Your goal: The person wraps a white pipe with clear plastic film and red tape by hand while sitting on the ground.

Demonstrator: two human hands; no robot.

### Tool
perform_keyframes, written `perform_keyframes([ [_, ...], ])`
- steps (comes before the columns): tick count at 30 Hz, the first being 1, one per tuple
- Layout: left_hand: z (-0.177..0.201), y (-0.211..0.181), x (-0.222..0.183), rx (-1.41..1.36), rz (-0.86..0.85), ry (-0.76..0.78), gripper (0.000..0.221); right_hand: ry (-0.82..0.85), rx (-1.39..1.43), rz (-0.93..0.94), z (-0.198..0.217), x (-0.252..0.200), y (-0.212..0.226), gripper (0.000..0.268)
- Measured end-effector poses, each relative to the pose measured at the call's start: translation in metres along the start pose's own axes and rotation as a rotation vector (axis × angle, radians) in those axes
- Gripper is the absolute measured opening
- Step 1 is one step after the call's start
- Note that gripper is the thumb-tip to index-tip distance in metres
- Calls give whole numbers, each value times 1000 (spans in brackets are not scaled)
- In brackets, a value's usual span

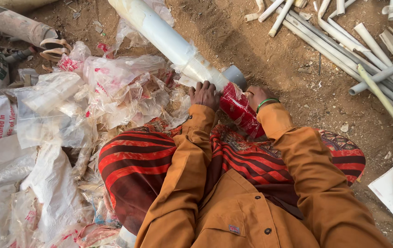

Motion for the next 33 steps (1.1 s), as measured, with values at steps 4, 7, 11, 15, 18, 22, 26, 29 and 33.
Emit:
perform_keyframes([
  [4, 2, 8, -8, -262, 174, -286, 53, 25, -160, 124, 27, -4, 63, 27],
  [7, -16, 20, -16, -454, 343, -604, 111, 70, -341, 192, 28, 10, 91, 29],
  [11, -62, 30, 1, -788, 600, -701, 136, 95, -336, 218, 24, 30, 106, 26],
  [15, -109, 25, 32, -1238, 565, -187, 87, 109, -450, 234, 16, 38, 117, 21],
  [18, -108, 31, 37, -1137, 512, -198, 82, 123, -494, 255, 16, 48, 121, 20],
  [22, -115, 35, 33, -1279, 444, -96, 74, 136, -594, 299, 2, 40, 98, 19],
  [26, -104, 34, 33, -1284, 441, -42, 78, 221, -522, 194, -16, 6, 56, 24],
  [29, -100, 32, 29, -1245, 445, -64, 81, 248, -508, 59, -20, -2, 41, 29],
  [33, -102, 31, 24, -1277, 400, -140, 84, 72, -445, 306, 8, 19, 82, 19],
])
Point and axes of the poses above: each hand's wrist, its own x-axis towards the middle knuckle, its own z-axis out of the back of the hand, y = z × x, the point moved 5 cm from there along x, towards the middle knuckle, and after that the axes turned 12 degrees about y, right-handed, at the moved point
